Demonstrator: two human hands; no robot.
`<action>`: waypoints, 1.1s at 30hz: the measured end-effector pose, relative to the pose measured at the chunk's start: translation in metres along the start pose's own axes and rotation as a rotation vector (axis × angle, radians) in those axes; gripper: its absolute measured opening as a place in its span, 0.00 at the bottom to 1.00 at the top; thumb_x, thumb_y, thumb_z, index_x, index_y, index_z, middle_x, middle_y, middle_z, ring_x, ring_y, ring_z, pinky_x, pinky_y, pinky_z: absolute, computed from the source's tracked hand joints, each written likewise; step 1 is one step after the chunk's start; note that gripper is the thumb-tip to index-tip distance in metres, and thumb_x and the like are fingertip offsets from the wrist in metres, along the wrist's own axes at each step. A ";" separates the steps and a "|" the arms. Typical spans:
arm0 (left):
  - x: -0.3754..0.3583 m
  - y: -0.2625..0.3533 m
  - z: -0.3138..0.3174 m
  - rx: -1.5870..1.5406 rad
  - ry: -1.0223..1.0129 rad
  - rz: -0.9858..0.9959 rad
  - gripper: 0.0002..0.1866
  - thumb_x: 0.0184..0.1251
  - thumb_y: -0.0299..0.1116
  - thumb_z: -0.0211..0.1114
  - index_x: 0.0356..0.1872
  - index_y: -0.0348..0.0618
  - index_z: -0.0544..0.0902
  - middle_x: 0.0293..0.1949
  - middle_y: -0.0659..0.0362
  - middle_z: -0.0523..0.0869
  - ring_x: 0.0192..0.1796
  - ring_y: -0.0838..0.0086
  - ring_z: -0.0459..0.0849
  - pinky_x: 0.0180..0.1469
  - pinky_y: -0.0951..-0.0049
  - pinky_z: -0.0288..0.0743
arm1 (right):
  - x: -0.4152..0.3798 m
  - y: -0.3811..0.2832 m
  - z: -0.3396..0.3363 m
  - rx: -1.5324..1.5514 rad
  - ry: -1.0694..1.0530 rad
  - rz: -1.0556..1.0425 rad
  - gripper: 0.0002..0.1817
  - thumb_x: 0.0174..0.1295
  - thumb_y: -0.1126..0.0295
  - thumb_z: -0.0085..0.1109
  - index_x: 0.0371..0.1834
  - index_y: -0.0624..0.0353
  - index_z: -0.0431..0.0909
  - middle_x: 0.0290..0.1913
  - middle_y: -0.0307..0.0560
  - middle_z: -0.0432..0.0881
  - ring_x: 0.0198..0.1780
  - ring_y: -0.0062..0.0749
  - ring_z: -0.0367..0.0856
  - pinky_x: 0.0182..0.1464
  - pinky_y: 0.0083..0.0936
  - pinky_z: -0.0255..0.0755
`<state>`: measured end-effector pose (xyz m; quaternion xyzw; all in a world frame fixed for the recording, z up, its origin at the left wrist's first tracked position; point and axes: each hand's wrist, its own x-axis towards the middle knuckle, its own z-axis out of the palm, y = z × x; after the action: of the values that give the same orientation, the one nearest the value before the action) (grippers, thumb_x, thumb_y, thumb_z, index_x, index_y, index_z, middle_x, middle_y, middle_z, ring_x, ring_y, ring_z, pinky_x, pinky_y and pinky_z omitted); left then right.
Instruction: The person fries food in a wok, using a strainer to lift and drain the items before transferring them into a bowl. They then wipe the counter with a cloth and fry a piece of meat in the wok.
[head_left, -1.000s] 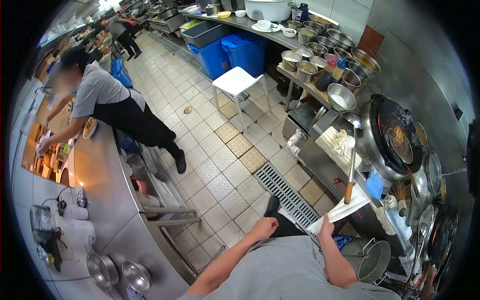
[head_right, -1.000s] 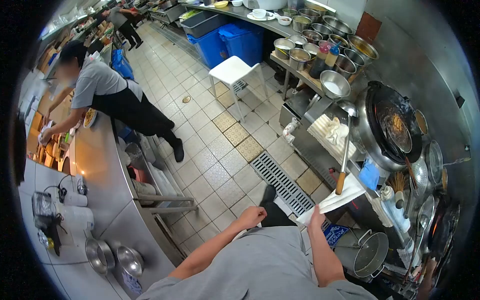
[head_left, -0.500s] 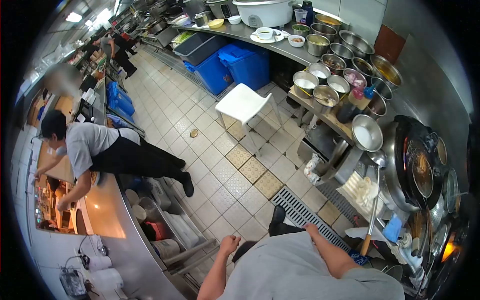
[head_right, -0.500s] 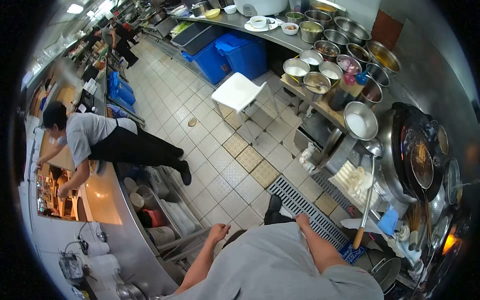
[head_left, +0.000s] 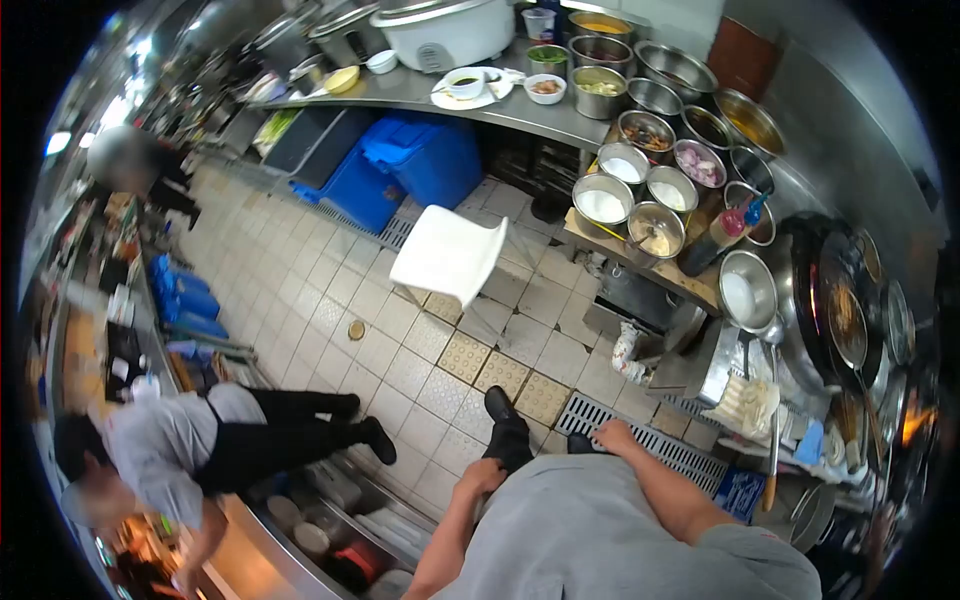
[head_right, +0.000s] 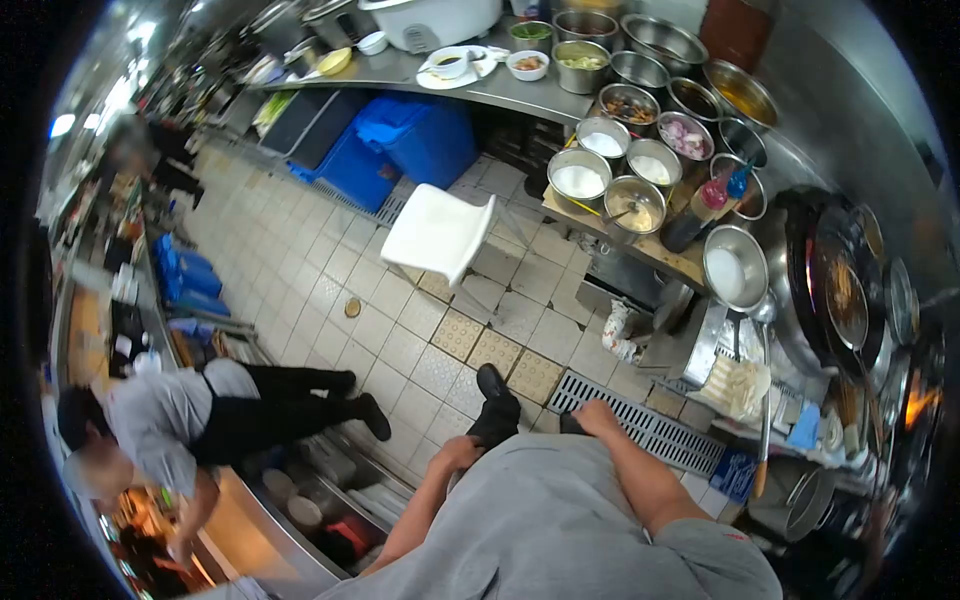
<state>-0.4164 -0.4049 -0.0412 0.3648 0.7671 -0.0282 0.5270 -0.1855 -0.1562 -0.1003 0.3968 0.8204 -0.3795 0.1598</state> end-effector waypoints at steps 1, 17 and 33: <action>0.006 -0.005 -0.023 0.024 -0.021 0.011 0.22 0.61 0.44 0.55 0.51 0.42 0.83 0.52 0.44 0.84 0.55 0.50 0.81 0.57 0.56 0.74 | 0.000 -0.005 -0.006 -0.061 0.056 0.001 0.21 0.57 0.53 0.58 0.26 0.64 0.85 0.31 0.61 0.83 0.39 0.55 0.83 0.46 0.45 0.76; 0.056 0.118 -0.248 -0.157 -0.132 0.483 0.10 0.67 0.33 0.59 0.35 0.35 0.83 0.23 0.55 0.84 0.24 0.74 0.82 0.29 0.72 0.76 | -0.007 -0.044 0.039 0.402 0.544 0.523 0.17 0.65 0.62 0.50 0.31 0.65 0.82 0.36 0.65 0.83 0.41 0.61 0.82 0.47 0.50 0.75; 0.037 0.294 -0.215 0.339 -0.431 1.084 0.20 0.69 0.38 0.63 0.20 0.34 0.75 0.15 0.67 0.66 0.22 0.85 0.59 0.22 0.74 0.56 | -0.071 -0.061 0.163 0.831 0.729 1.190 0.12 0.52 0.66 0.56 0.26 0.65 0.84 0.32 0.65 0.83 0.38 0.59 0.83 0.44 0.46 0.77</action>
<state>-0.4190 -0.0786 0.1235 0.7685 0.3330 0.0492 0.5442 -0.1941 -0.3406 -0.1375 0.8921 0.2646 -0.3516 -0.1028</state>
